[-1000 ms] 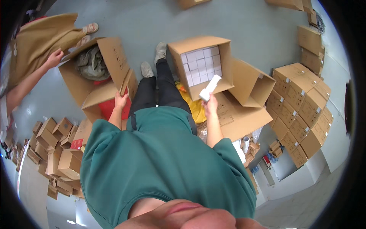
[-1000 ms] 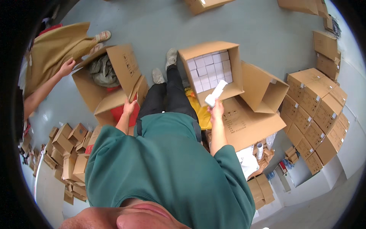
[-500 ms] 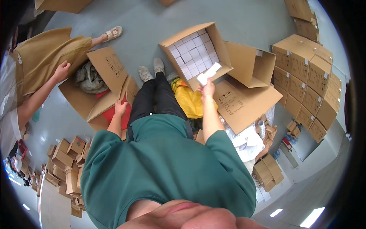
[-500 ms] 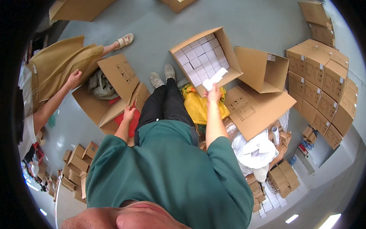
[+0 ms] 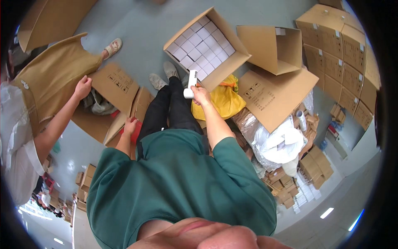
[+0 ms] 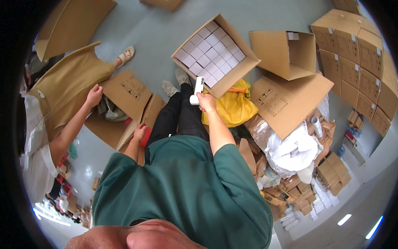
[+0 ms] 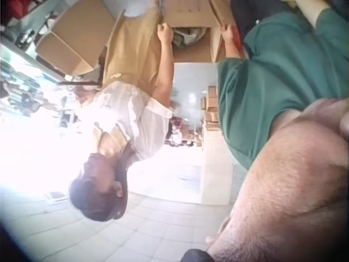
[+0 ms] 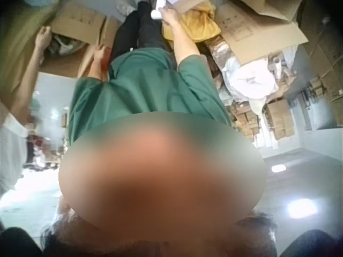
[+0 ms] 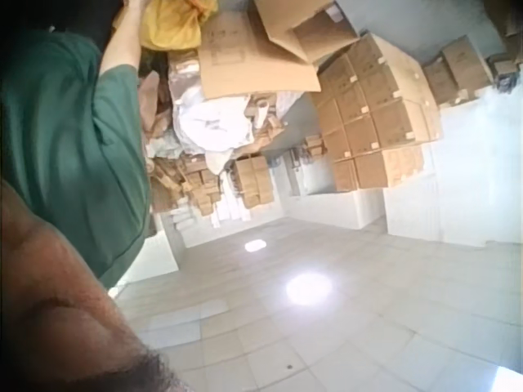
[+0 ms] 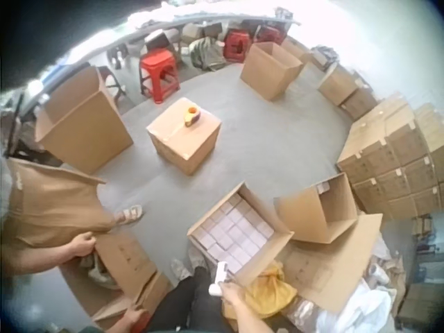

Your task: Inspecting handheld fans and organizing them into boxes on a production floor.

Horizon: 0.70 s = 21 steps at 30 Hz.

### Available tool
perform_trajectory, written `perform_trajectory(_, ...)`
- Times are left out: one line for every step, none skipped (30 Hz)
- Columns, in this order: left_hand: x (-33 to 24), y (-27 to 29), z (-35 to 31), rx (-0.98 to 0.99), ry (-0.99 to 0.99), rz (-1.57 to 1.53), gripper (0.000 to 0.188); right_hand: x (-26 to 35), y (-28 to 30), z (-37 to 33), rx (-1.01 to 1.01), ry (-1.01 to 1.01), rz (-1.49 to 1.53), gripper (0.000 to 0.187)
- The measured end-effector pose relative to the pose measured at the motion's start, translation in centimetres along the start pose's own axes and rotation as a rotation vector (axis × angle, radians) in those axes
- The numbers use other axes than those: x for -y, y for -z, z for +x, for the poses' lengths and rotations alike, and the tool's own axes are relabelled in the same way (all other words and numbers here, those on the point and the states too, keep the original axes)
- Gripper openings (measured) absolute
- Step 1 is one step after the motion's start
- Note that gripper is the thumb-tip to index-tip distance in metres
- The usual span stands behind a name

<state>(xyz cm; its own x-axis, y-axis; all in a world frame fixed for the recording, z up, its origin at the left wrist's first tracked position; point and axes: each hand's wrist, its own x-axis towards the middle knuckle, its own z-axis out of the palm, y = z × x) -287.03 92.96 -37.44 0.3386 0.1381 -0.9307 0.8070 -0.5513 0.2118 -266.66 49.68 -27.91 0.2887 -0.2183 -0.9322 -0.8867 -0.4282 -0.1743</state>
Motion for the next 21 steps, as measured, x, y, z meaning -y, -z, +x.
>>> perform_trajectory(-1.4,0.2,-0.4,0.001,-0.016,0.009,0.068,0.1,0.3,0.1,0.007,0.021,-0.055,0.054)
perform_trajectory(-2.8,0.5,-1.0,0.058,0.005,-0.031,0.064,0.1,0.5,0.3,-0.011,0.053,-0.105,0.055)
perform_trajectory(-3.9,1.0,-1.8,0.117,0.03,-0.064,0.059,-0.2,0.5,0.7,-0.021,0.052,-0.088,0.055)
perform_trajectory(-3.1,0.7,-1.7,0.002,-0.075,-0.036,0.049,-0.7,0.4,1.0,-0.017,0.071,-0.099,0.056)
perform_trajectory(-2.4,0.6,-1.2,0.006,-0.083,-0.012,0.049,-1.1,0.3,1.2,-0.015,0.09,-0.11,0.056)
perform_trajectory(-2.4,0.4,-1.2,-0.05,-0.061,-0.023,0.049,-1.5,0.2,1.4,-0.015,0.082,-0.105,0.057)
perform_trajectory(-2.4,0.4,-1.1,-0.106,-0.04,-0.036,0.048,-1.9,0.1,1.5,-0.019,0.078,-0.09,0.057)
perform_trajectory(-2.5,0.5,-0.7,-0.104,-0.046,-0.023,0.048,-2.2,0.0,1.6,-0.062,0.091,-0.081,0.057)
perform_trajectory(-3.8,0.8,-1.0,0.03,0.023,-0.062,0.053,-2.9,-0.4,2.1,-0.107,0.106,-0.076,0.058)
perform_trajectory(-4.8,1.3,-1.2,0.161,0.093,-0.1,0.059,-4.2,-1.2,2.9,-0.112,0.106,-0.065,0.058)
perform_trajectory(-4.4,1.6,-1.0,0.161,0.089,-0.085,0.059,-6.0,-2.2,3.9,-0.238,0.215,-0.054,0.058)
perform_trajectory(-2.7,1.6,-0.2,0.142,0.058,-0.077,0.062,-6.9,-2.9,4.2,-0.362,0.323,-0.043,0.058)
perform_trajectory(-2.9,1.5,-0.2,0.126,0.022,-0.081,0.065,-7.0,-3.1,4.0,-0.367,0.326,-0.038,0.058)
perform_trajectory(-2.9,1.2,-0.3,0.108,0.028,-0.078,0.065,-7.1,-3.4,3.8,-0.449,0.326,0.025,0.058)
perform_trajectory(-2.5,1.1,-0.1,0.104,0.032,-0.076,0.065,-7.0,-3.7,3.4,-0.52,0.323,0.089,0.058)
perform_trajectory(-2.0,1.1,0.1,0.076,0.003,-0.047,0.066,-6.9,-3.8,3.2,-0.509,0.32,0.096,0.058)
perform_trajectory(-1.4,1.4,0.3,0.047,-0.026,-0.019,0.066,-6.8,-3.3,3.1,-0.394,0.188,0.113,0.061)
perform_trajectory(-1.8,1.7,-0.1,0.036,-0.017,-0.02,0.066,-6.6,-2.8,3.0,-0.277,0.063,0.121,0.064)
perform_trajectory(-2.9,1.7,-0.4,0.087,0.01,0.03,0.067,-3.8,-0.6,0.8,-0.016,-0.125,0.174,0.062)
perform_trajectory(-4.9,1.8,-1.2,0.15,0.028,0.088,0.069,-3.8,-0.2,0.5,0.004,-0.111,0.143,0.063)
perform_trajectory(-5.9,1.7,-2.1,0.187,0.1,0.02,0.069,-4.0,-0.1,0.0,0.029,-0.1,0.109,0.065)
